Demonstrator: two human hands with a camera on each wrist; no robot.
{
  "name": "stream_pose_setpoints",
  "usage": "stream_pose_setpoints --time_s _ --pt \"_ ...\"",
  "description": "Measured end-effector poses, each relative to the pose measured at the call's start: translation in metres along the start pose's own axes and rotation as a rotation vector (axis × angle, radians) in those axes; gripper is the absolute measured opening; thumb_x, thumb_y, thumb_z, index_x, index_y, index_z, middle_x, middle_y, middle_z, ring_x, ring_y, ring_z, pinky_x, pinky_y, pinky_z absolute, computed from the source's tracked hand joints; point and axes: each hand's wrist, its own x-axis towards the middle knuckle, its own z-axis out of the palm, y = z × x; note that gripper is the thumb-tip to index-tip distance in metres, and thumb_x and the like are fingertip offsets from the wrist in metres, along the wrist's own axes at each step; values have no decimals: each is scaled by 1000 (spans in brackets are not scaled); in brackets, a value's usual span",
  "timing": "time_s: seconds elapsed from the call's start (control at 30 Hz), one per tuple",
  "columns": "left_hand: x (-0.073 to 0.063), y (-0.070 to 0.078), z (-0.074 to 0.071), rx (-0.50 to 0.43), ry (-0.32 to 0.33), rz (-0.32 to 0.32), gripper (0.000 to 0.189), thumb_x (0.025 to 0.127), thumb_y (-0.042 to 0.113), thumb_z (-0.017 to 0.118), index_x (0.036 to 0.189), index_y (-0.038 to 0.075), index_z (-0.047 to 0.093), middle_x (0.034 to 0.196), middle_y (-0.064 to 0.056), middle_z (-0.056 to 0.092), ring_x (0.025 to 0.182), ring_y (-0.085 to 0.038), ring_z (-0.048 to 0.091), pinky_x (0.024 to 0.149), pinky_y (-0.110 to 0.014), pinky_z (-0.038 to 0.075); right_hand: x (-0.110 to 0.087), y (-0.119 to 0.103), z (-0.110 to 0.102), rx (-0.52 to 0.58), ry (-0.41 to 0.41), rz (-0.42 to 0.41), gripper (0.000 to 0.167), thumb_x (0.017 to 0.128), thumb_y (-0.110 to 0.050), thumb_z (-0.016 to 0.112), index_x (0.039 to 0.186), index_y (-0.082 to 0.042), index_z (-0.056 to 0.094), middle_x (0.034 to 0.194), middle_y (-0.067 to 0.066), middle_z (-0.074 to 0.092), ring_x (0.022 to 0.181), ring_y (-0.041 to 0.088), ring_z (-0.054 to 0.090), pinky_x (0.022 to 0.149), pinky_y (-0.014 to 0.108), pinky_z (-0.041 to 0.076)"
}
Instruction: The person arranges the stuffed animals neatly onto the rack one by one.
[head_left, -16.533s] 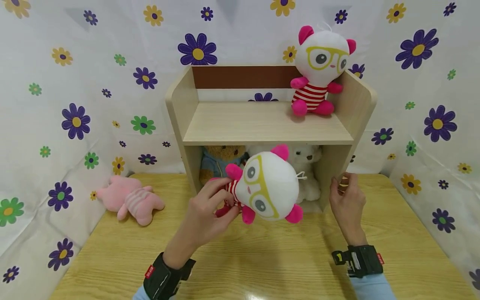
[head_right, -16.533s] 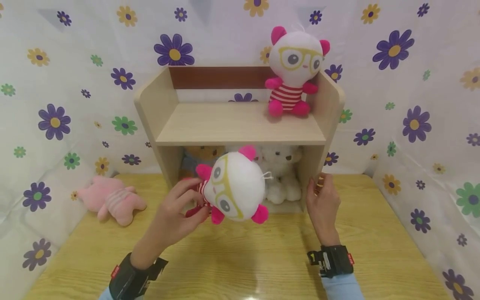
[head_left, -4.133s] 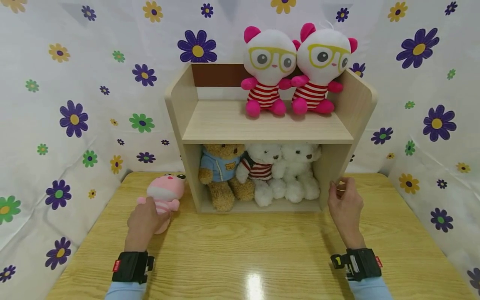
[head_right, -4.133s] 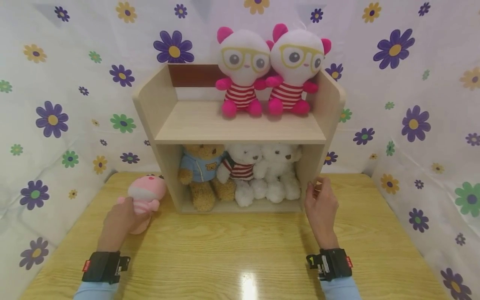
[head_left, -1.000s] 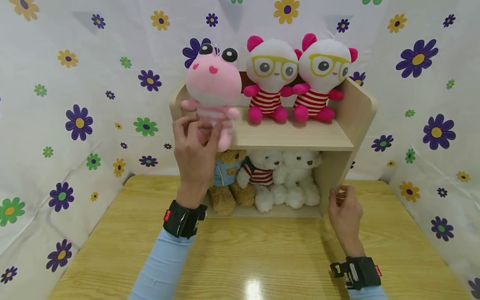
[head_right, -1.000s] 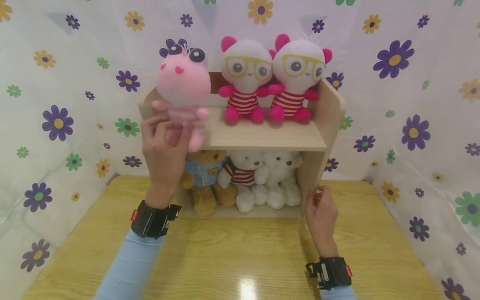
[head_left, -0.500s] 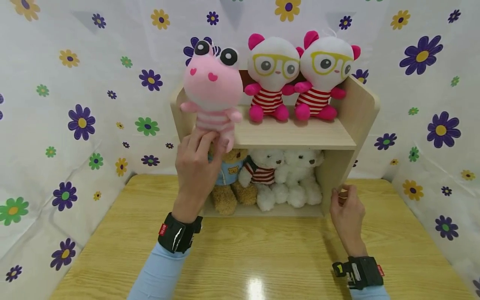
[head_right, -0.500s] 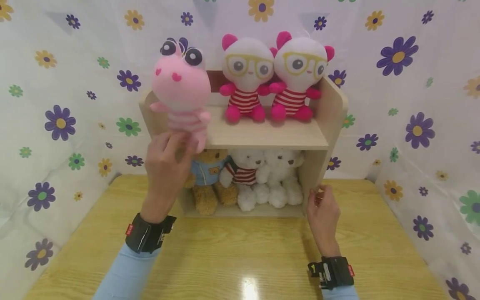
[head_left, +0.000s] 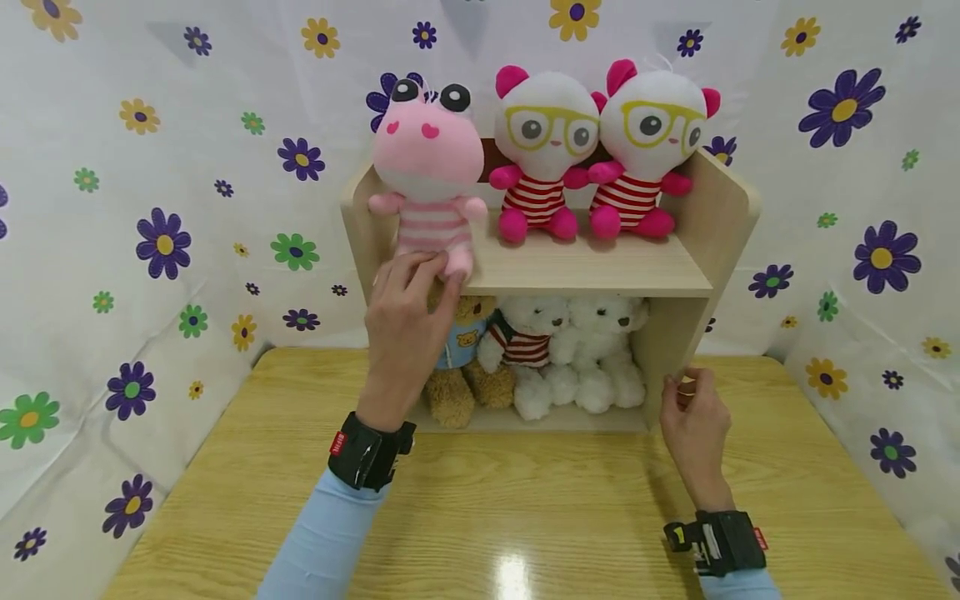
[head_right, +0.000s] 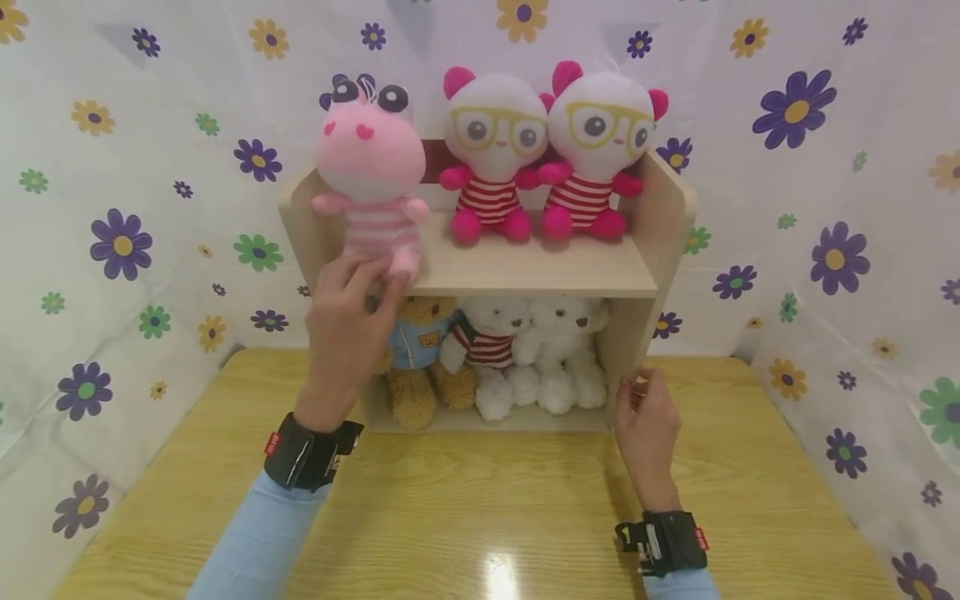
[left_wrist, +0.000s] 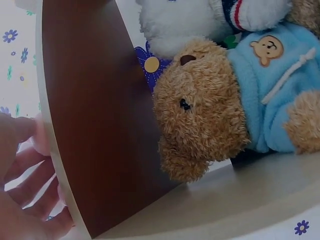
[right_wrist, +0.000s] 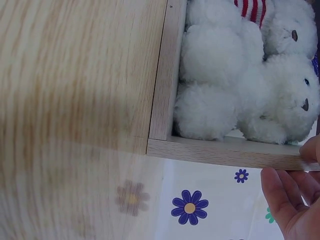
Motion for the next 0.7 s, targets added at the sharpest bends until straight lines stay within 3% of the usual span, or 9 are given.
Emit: stream_pose_setpoints --time_s 0.37,0.7 --pt "17 2 6 48 -52 -88 32 99 31 69 117 6 76 111 -11 69 106 -32 64 87 -46 55 0 1 0 -4 -8 23 21 93 -4 70 106 9 60 80 24 70 67 37 72 67 -4 29" --pt "24 -2 10 110 -130 -62 39 103 34 60 127 6 72 118 -13 70 107 -32 66 95 -47 54 -1 3 1 -6 -9 16 19 92 -4 70 104 9 60 79 24 70 66 37 72 66 -3 30"
